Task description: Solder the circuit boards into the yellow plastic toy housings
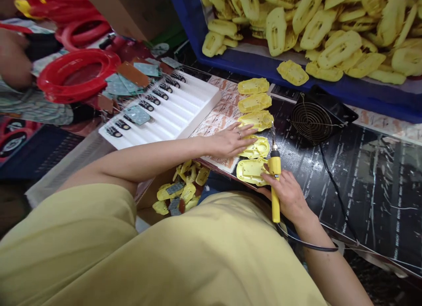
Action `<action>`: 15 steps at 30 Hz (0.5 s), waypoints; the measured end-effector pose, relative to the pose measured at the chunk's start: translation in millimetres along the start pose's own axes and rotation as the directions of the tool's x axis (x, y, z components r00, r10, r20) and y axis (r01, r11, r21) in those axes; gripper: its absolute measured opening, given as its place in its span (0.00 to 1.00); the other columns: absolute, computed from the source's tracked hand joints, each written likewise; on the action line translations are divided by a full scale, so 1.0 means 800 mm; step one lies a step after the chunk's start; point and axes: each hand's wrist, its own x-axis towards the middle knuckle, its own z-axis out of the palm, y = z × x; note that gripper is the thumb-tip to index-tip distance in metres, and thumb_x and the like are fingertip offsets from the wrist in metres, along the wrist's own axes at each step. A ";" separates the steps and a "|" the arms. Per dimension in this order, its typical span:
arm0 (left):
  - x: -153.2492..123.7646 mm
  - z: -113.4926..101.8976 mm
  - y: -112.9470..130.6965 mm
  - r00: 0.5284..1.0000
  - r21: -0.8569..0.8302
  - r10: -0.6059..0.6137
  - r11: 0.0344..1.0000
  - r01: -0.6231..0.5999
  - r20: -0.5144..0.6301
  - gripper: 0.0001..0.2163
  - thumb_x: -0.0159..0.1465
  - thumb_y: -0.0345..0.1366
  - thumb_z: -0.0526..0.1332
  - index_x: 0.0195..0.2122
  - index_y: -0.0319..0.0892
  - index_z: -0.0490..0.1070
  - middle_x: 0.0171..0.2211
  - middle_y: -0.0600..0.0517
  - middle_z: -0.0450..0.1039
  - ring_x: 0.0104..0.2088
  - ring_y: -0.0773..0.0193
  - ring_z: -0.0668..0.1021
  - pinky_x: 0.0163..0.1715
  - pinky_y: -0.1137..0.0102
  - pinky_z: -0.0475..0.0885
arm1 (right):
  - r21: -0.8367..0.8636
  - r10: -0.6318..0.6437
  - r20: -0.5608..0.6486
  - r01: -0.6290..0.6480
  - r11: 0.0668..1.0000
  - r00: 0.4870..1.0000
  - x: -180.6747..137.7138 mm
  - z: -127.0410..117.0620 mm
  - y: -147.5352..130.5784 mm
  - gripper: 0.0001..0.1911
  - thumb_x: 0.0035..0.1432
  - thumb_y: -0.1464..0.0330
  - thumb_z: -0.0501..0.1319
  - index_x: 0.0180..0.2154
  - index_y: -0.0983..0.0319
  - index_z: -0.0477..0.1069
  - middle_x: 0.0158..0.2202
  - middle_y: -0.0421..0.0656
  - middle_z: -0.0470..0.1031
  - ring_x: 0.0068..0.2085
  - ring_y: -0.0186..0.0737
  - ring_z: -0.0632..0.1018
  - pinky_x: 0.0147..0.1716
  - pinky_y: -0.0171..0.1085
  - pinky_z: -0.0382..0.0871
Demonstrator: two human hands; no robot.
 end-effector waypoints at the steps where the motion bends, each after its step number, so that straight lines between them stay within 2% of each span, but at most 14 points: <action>1: -0.004 0.006 0.001 1.000 0.014 0.014 1.000 -0.014 0.008 0.28 0.79 0.39 0.53 0.79 0.47 0.67 0.85 0.44 0.52 0.86 0.49 0.53 0.85 0.44 0.46 | 0.015 -0.001 -0.002 0.001 1.000 1.000 -0.001 0.000 0.000 0.42 0.66 0.71 0.77 0.75 0.53 0.65 0.63 0.52 0.84 0.57 0.54 0.87 0.52 0.48 0.87; 4: 0.006 0.020 0.003 0.999 0.037 -0.032 0.999 0.032 0.001 0.30 0.79 0.39 0.51 0.82 0.44 0.61 0.86 0.42 0.46 0.87 0.49 0.49 0.85 0.41 0.43 | 0.049 -0.015 0.000 0.015 0.999 1.000 0.002 0.003 0.003 0.41 0.65 0.72 0.77 0.74 0.53 0.66 0.63 0.52 0.84 0.57 0.54 0.88 0.52 0.48 0.88; 6: 0.022 0.021 0.004 0.996 0.021 -0.086 0.996 0.086 0.001 0.30 0.79 0.39 0.51 0.82 0.47 0.62 0.87 0.44 0.46 0.87 0.47 0.48 0.84 0.38 0.45 | 0.044 -0.021 0.005 0.021 0.999 1.000 0.007 0.004 0.007 0.40 0.66 0.73 0.76 0.74 0.52 0.66 0.62 0.52 0.84 0.55 0.54 0.88 0.52 0.48 0.88; 9: 0.029 0.008 0.014 0.987 -0.069 -0.145 0.988 0.140 -0.068 0.28 0.79 0.40 0.54 0.78 0.45 0.69 0.85 0.42 0.53 0.86 0.41 0.53 0.83 0.34 0.47 | 0.007 -0.037 -0.003 0.037 0.999 0.999 0.010 0.000 0.014 0.37 0.68 0.71 0.75 0.73 0.52 0.68 0.61 0.51 0.85 0.53 0.56 0.89 0.52 0.50 0.89; 11: 0.014 -0.009 0.033 0.972 -0.211 -0.148 0.971 0.109 -0.182 0.24 0.79 0.40 0.55 0.72 0.41 0.76 0.81 0.38 0.63 0.84 0.42 0.61 0.85 0.41 0.51 | -0.044 -0.034 -0.047 0.032 0.998 0.998 0.005 -0.004 0.019 0.36 0.67 0.70 0.76 0.72 0.52 0.70 0.59 0.50 0.86 0.52 0.58 0.89 0.51 0.51 0.89; 12: 0.002 -0.018 0.047 0.966 -0.326 -0.128 0.944 0.050 -0.225 0.22 0.79 0.39 0.55 0.68 0.39 0.80 0.77 0.37 0.70 0.80 0.45 0.68 0.84 0.48 0.56 | -0.075 -0.014 -0.087 0.007 0.997 0.996 -0.001 -0.005 0.023 0.35 0.67 0.69 0.76 0.71 0.51 0.71 0.57 0.50 0.86 0.51 0.58 0.90 0.49 0.51 0.89; 13: -0.012 -0.026 0.064 0.966 -0.469 -0.099 0.883 -0.026 -0.240 0.21 0.80 0.40 0.55 0.62 0.40 0.84 0.71 0.38 0.77 0.75 0.48 0.75 0.82 0.54 0.63 | -0.095 0.017 -0.138 -0.030 0.995 0.990 -0.007 -0.006 0.027 0.34 0.67 0.68 0.76 0.71 0.51 0.72 0.55 0.50 0.87 0.48 0.59 0.90 0.46 0.50 0.89; 14: -0.025 -0.034 0.082 0.973 -0.634 -0.061 0.767 -0.096 -0.221 0.20 0.80 0.43 0.56 0.57 0.41 0.86 0.65 0.39 0.83 0.69 0.51 0.82 0.77 0.59 0.72 | -0.088 0.065 -0.189 -0.083 0.993 0.980 -0.014 -0.005 0.032 0.33 0.68 0.66 0.76 0.71 0.51 0.73 0.54 0.50 0.88 0.45 0.59 0.90 0.42 0.50 0.88; 15: -0.038 -0.042 0.102 0.986 -0.805 -0.030 0.581 -0.119 -0.167 0.20 0.79 0.48 0.59 0.54 0.43 0.87 0.58 0.41 0.87 0.62 0.52 0.86 0.70 0.61 0.79 | -0.047 0.100 -0.218 -0.113 0.993 0.971 -0.021 -0.005 0.038 0.33 0.69 0.64 0.75 0.71 0.50 0.73 0.53 0.51 0.88 0.41 0.59 0.89 0.38 0.51 0.87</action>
